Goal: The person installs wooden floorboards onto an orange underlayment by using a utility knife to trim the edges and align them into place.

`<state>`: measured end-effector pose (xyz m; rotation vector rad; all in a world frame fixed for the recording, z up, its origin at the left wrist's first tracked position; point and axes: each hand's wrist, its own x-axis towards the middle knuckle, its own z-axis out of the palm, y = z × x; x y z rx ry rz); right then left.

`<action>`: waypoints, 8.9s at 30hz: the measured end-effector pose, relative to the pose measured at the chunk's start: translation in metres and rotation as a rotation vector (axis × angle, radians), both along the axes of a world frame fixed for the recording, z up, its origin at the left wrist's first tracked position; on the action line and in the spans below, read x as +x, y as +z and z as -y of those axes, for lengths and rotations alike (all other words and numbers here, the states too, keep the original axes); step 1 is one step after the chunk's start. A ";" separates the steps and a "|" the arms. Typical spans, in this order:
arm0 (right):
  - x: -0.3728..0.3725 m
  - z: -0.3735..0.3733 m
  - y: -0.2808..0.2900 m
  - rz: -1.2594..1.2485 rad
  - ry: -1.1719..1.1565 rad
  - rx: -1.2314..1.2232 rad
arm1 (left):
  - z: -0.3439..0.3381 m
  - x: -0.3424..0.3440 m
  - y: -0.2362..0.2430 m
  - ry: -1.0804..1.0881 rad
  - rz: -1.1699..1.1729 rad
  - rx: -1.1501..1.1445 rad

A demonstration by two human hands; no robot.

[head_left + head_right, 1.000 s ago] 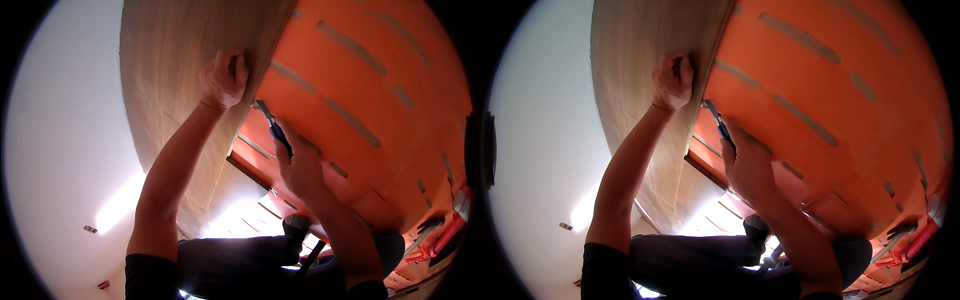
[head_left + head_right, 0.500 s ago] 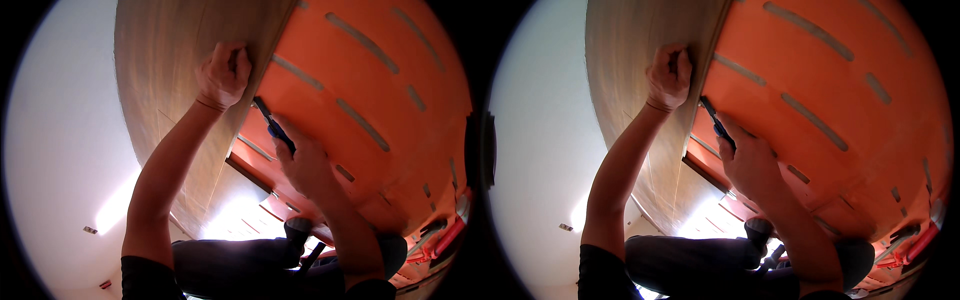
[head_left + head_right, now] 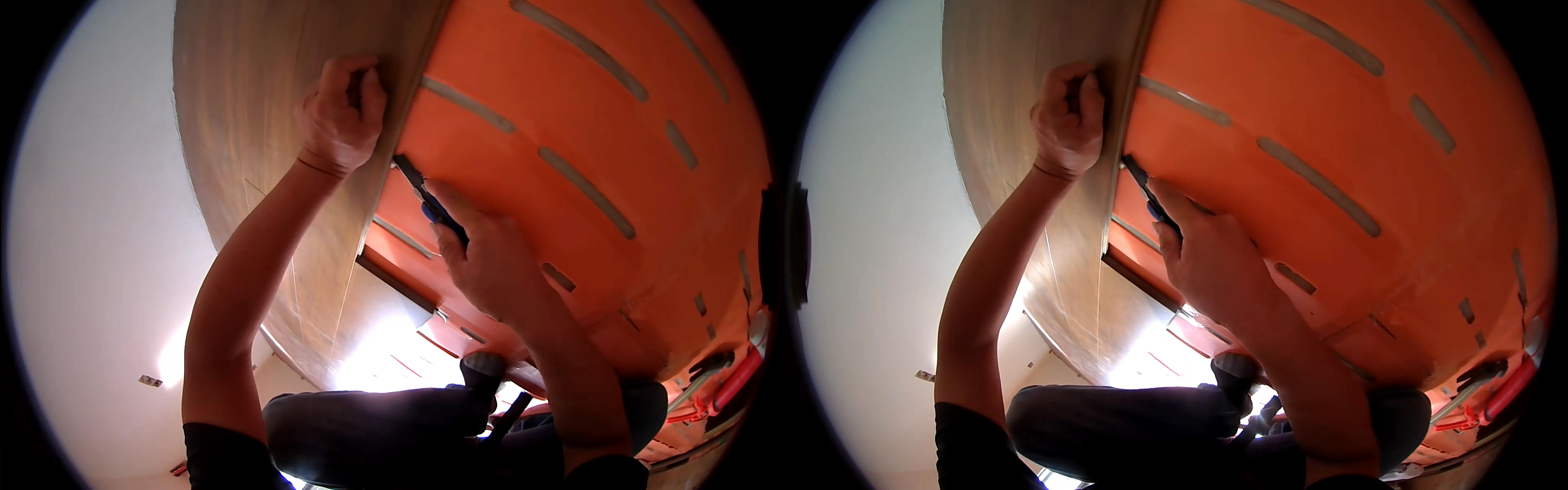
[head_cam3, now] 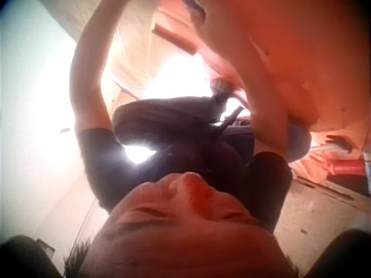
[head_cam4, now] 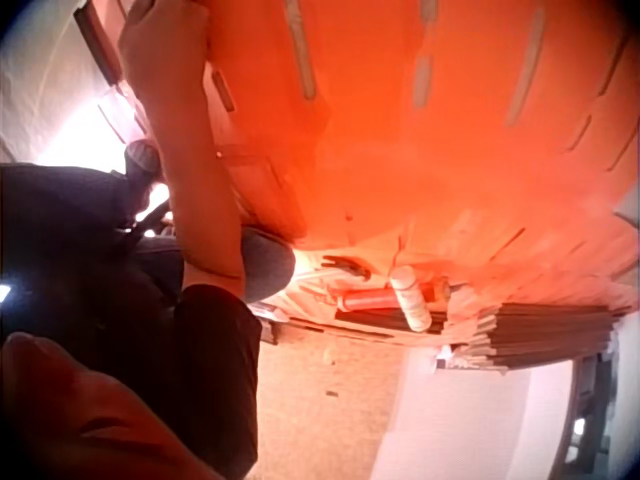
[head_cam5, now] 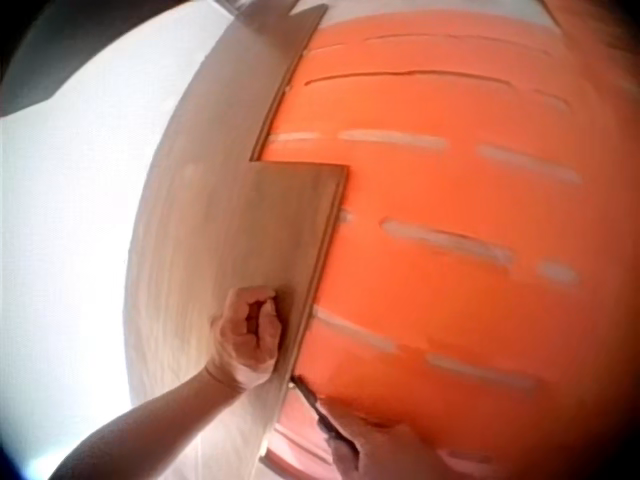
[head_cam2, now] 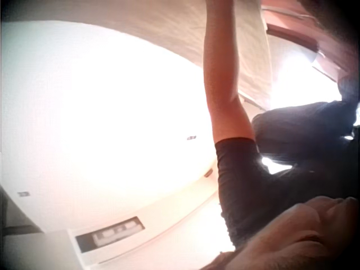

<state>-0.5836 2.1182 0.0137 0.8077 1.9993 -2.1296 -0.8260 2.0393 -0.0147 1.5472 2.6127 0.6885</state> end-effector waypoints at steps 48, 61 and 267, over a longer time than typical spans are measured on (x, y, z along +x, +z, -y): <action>0.004 -0.018 -0.003 -0.014 0.174 -0.003 | -0.002 -0.001 0.003 -0.027 -0.010 -0.027; 0.012 -0.005 -0.003 -0.026 -0.055 -0.080 | 0.005 0.002 0.007 -0.024 0.035 -0.043; 0.109 -0.030 0.051 0.039 -0.310 -0.157 | 0.000 0.011 0.006 0.066 0.026 -0.018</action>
